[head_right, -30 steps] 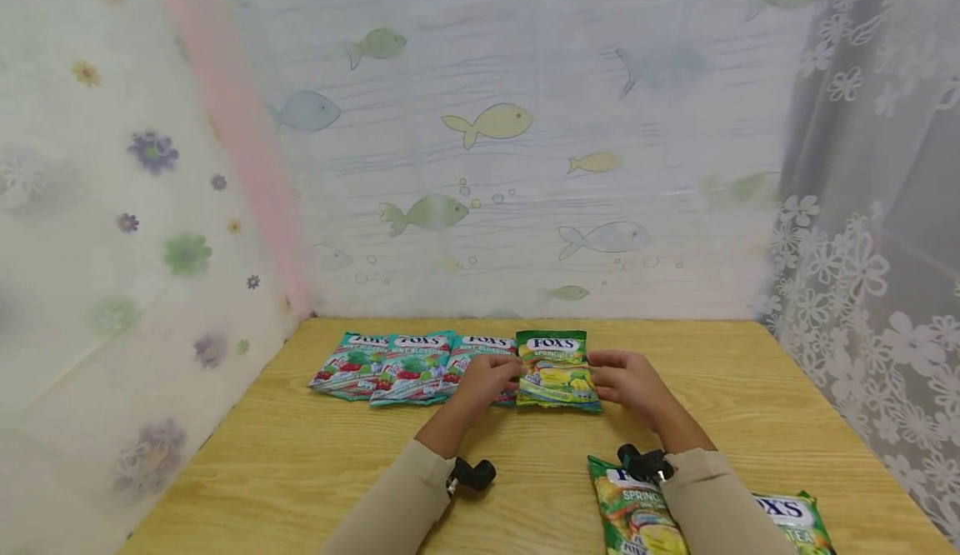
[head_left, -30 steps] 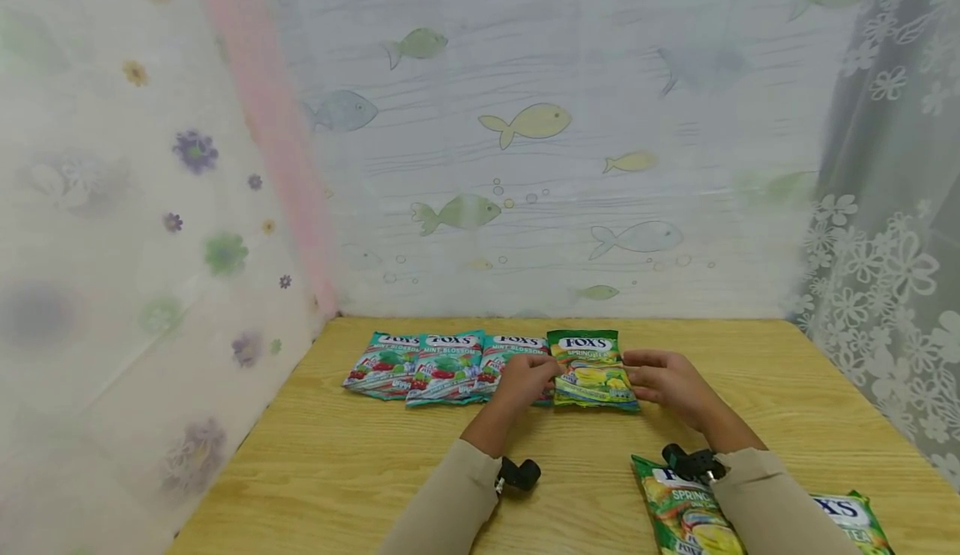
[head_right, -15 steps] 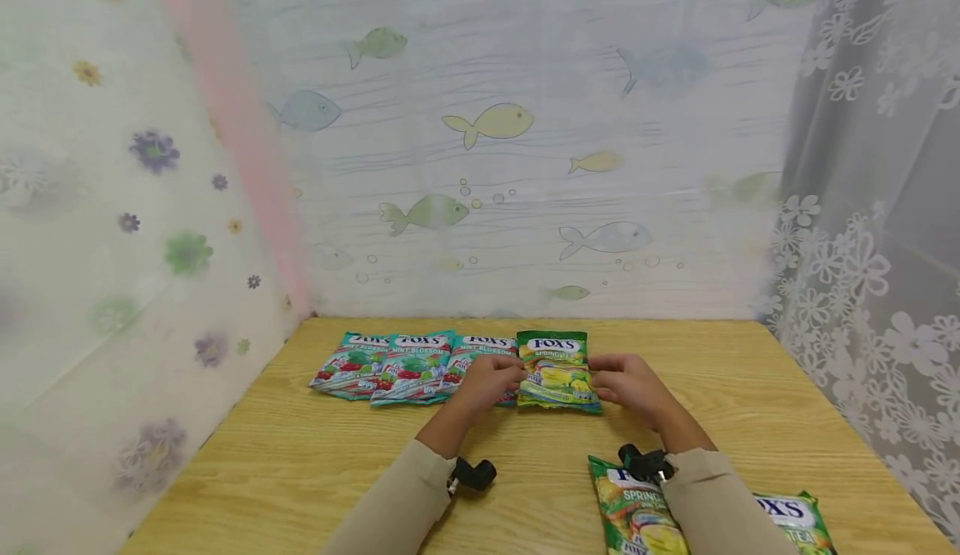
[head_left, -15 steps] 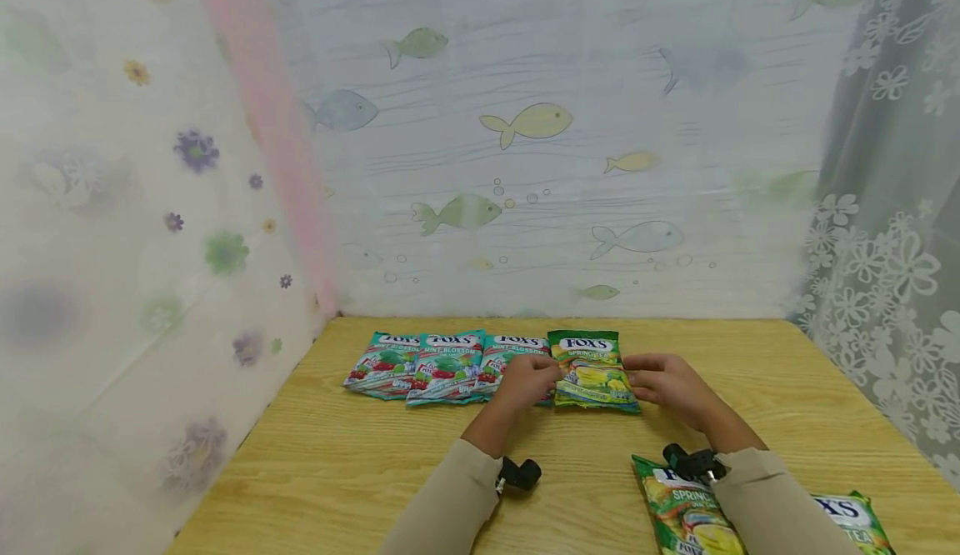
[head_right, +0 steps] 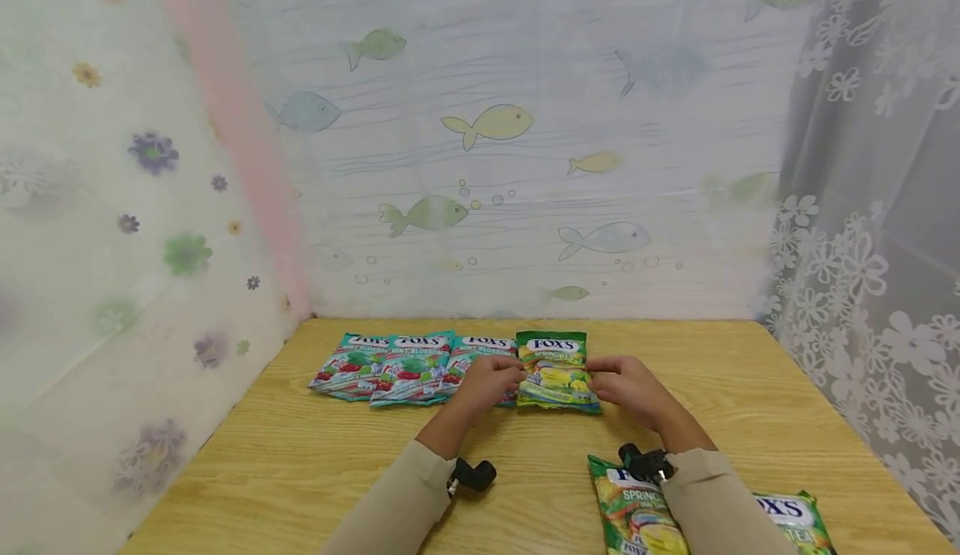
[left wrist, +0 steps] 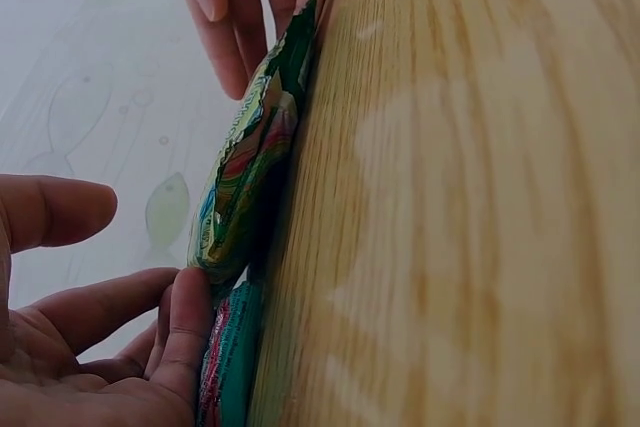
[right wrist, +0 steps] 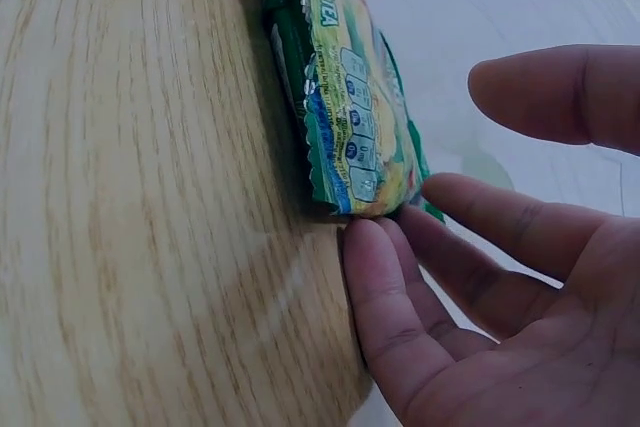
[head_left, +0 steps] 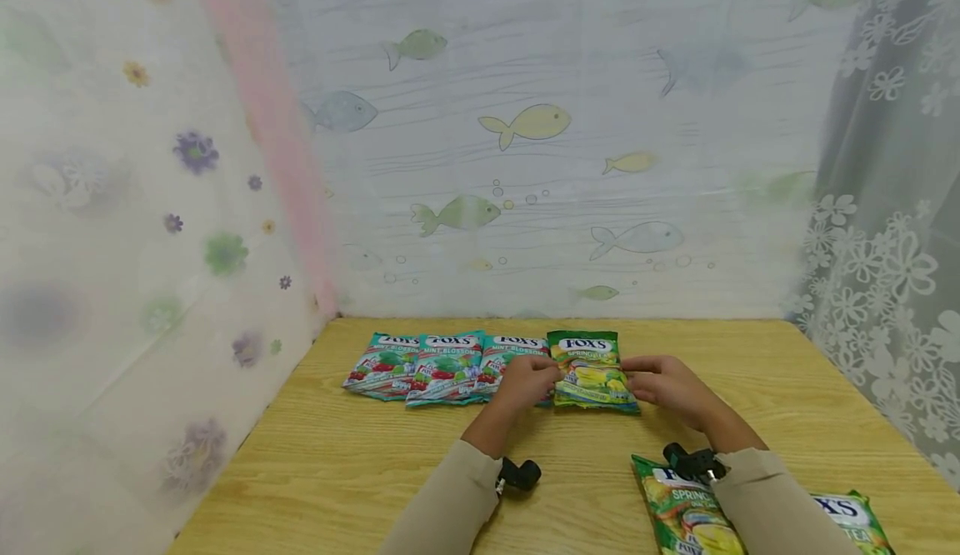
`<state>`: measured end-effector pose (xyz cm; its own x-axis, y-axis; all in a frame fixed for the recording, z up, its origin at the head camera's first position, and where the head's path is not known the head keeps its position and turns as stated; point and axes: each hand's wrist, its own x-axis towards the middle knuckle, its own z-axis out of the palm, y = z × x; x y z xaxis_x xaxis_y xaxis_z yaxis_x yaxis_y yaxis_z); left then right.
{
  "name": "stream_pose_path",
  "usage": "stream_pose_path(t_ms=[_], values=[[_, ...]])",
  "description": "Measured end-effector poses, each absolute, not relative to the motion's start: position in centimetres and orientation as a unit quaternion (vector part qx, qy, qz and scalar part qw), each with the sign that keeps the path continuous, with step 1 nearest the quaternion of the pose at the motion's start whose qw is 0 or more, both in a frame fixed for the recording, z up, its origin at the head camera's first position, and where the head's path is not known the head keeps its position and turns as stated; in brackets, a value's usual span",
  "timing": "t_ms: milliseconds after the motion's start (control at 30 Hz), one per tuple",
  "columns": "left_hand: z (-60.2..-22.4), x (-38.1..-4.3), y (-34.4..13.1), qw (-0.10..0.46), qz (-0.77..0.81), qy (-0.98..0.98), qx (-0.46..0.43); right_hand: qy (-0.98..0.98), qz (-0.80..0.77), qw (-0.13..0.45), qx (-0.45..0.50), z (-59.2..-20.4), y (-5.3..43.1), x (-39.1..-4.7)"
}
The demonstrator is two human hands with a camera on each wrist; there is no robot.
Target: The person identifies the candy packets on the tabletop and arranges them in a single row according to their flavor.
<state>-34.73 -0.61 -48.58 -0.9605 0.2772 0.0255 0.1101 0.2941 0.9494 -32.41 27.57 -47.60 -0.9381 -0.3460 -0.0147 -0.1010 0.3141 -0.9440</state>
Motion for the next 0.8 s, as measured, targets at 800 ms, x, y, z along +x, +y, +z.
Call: stream_pose_path(t_ms=[800], values=[[-48.2, -34.8, -0.7, 0.079, 0.592, 0.794, 0.114, 0.865, -0.459, 0.108, -0.171, -44.7, 26.8, -31.3]])
